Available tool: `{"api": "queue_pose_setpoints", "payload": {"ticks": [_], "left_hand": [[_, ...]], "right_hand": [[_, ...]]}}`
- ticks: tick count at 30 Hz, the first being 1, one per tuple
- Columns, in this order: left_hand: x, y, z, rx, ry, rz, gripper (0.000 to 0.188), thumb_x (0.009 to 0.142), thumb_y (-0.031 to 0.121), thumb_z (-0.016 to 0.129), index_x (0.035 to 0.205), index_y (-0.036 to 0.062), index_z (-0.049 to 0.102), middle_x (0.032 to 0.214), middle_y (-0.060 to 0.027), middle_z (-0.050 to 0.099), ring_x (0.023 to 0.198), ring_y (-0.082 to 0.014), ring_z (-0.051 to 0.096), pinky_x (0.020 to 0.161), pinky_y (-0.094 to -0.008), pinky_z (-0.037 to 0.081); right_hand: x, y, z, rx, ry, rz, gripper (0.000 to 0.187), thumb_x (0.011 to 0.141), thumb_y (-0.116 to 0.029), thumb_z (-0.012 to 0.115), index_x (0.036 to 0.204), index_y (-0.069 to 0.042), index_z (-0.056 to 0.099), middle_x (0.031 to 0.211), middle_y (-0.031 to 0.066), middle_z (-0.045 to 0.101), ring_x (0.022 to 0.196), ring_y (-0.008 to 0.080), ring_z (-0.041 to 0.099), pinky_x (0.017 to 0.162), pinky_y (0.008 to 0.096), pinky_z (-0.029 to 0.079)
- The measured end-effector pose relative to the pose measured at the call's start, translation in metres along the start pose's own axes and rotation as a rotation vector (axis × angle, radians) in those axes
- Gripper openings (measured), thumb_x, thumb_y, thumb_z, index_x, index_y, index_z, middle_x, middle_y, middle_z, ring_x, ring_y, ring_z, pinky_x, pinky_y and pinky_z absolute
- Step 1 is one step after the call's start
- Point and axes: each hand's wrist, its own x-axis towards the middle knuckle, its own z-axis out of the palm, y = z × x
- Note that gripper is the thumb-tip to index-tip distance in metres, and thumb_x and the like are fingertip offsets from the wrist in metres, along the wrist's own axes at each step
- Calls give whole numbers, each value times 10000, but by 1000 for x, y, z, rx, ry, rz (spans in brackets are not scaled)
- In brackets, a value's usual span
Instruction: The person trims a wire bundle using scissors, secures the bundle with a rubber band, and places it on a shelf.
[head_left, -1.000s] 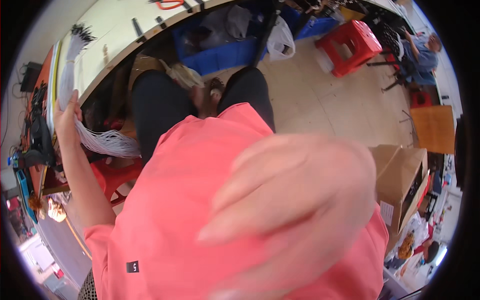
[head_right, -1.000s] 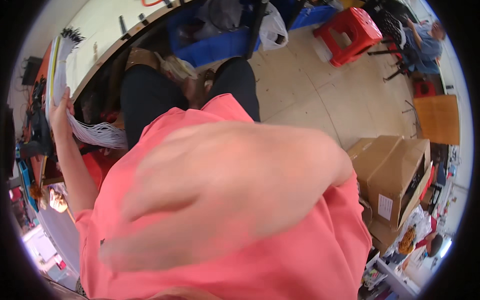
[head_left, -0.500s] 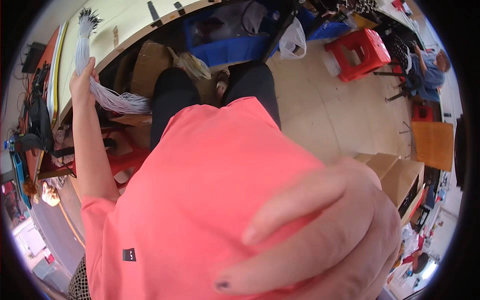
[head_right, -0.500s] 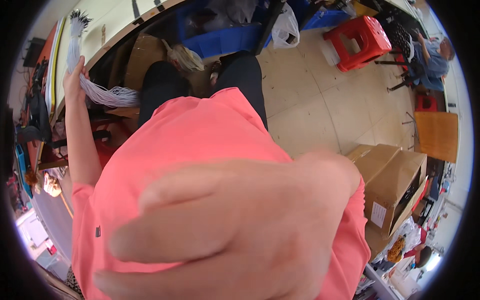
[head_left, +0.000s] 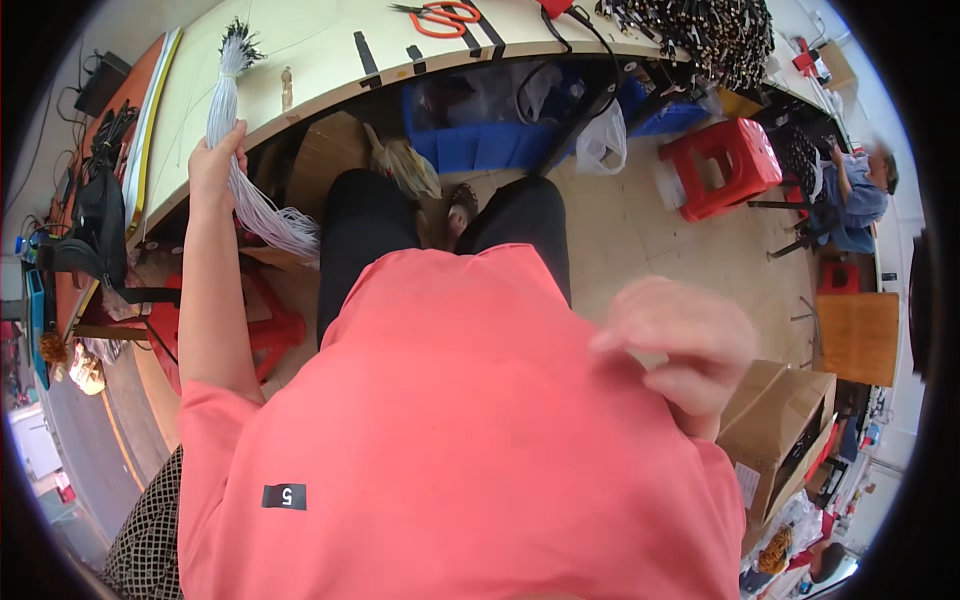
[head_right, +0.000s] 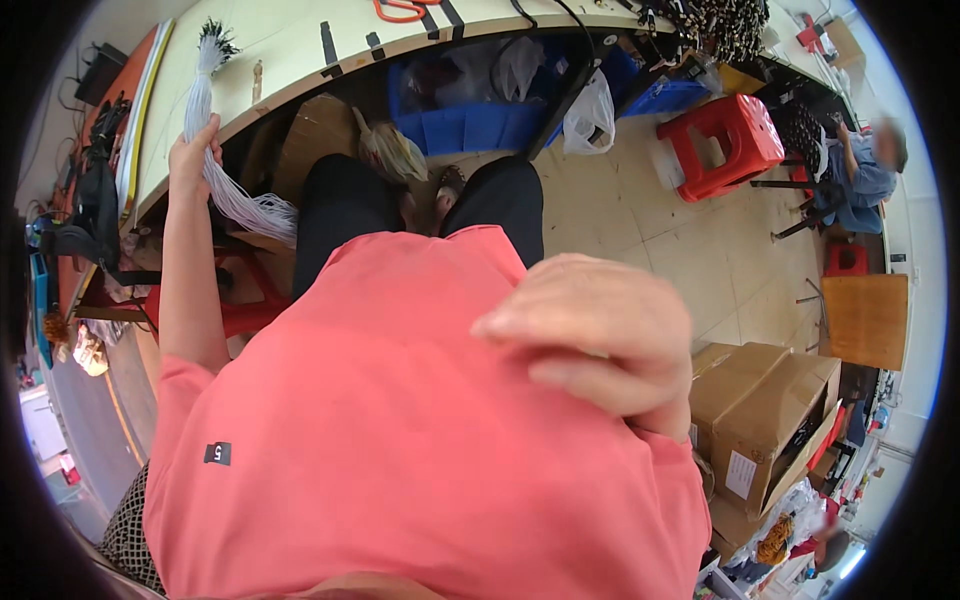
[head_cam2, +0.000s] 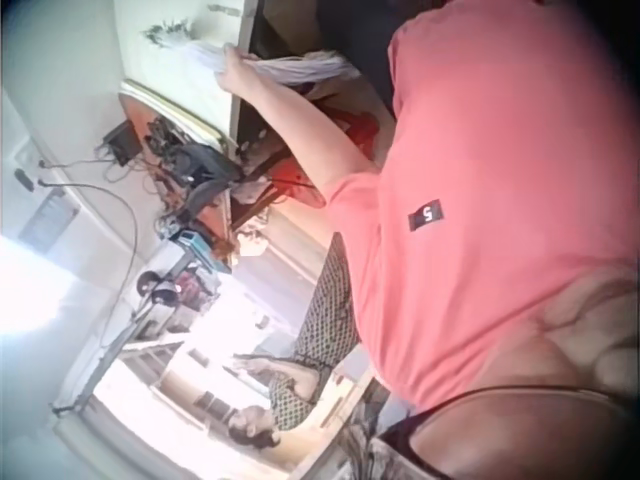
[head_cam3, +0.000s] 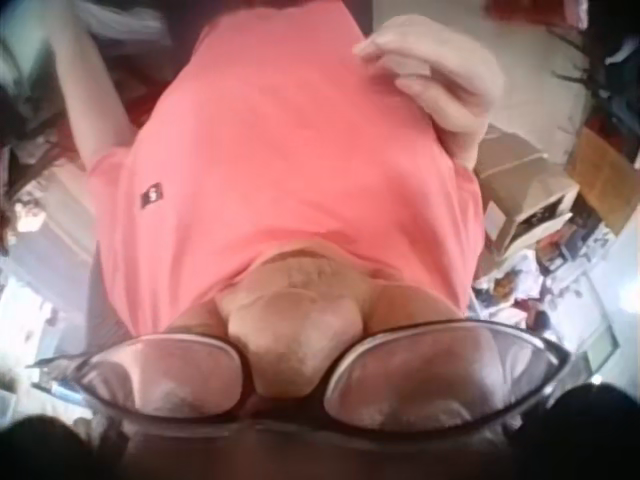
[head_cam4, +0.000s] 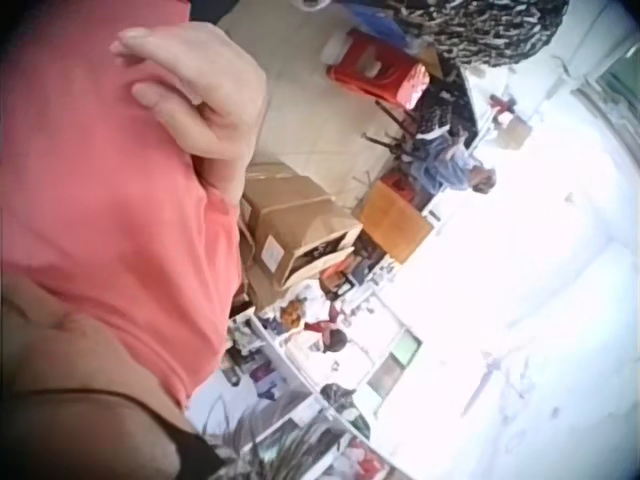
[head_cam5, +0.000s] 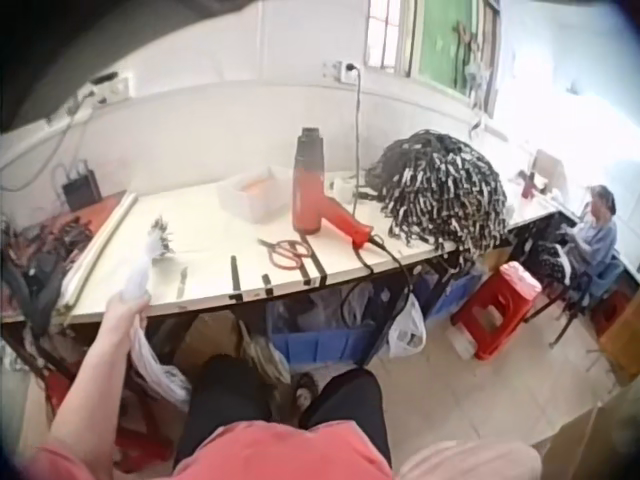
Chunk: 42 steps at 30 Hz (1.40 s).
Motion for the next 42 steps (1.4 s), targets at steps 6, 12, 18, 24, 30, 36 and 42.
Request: {"api": "queue_pose_setpoints", "payload": {"ticks": [6, 12, 18, 24, 30, 36, 42], "left_hand": [[-4, 7, -3, 17, -20, 26, 212, 785, 197, 676, 859, 27, 575, 580, -3, 485, 465, -92, 439, 442, -236, 336], [1, 8, -5, 74, -77, -3, 263, 789, 232, 676, 929, 31, 581, 588, 3, 487, 474, -92, 445, 450, -234, 343], [9, 10, -6, 93, -117, -38, 284, 788, 209, 674, 972, 14, 582, 593, 8, 487, 488, -92, 452, 459, -234, 354], [7, 14, -8, 93, -86, -33, 276, 786, 239, 678, 940, 33, 578, 589, -4, 498, 479, -104, 461, 448, -244, 356], [-5, 10, -2, 28, -66, -23, 255, 788, 232, 669, 895, 21, 576, 589, -22, 507, 484, -121, 472, 460, -253, 375], [-7, 14, -2, -55, -11, -45, 211, 773, 184, 671, 847, 25, 553, 588, -31, 508, 480, -133, 474, 458, -266, 378], [4, 23, 5, -162, -11, -38, 179, 773, 144, 657, 817, 29, 527, 582, -35, 500, 450, -136, 462, 420, -267, 364]], "right_hand": [[-2, 4, 15, -170, 132, 270, 359, 646, 29, 558, 1000, 56, 612, 861, 165, 653, 753, 268, 632, 686, 325, 492], [-19, 15, 5, -224, 183, 350, 365, 699, 76, 536, 1056, 34, 602, 905, 133, 655, 811, 215, 640, 729, 293, 495], [-34, 20, 5, -281, 195, 487, 325, 765, 38, 555, 1086, 7, 594, 938, 117, 655, 837, 197, 640, 745, 283, 495], [-54, 27, 1, -346, 152, 528, 299, 799, -16, 577, 1098, 3, 586, 952, 111, 653, 848, 186, 638, 761, 284, 493], [-61, 36, 0, -331, 156, 665, 298, 810, -57, 583, 1102, 1, 576, 955, 117, 650, 855, 183, 633, 757, 276, 487], [-61, 48, 5, -343, 144, 644, 319, 809, -80, 577, 1118, -4, 567, 965, 135, 642, 862, 200, 630, 755, 288, 488], [-41, 75, -15, -328, 194, 647, 316, 826, -78, 573, 1135, -11, 555, 975, 115, 640, 874, 171, 617, 776, 279, 480]]}}
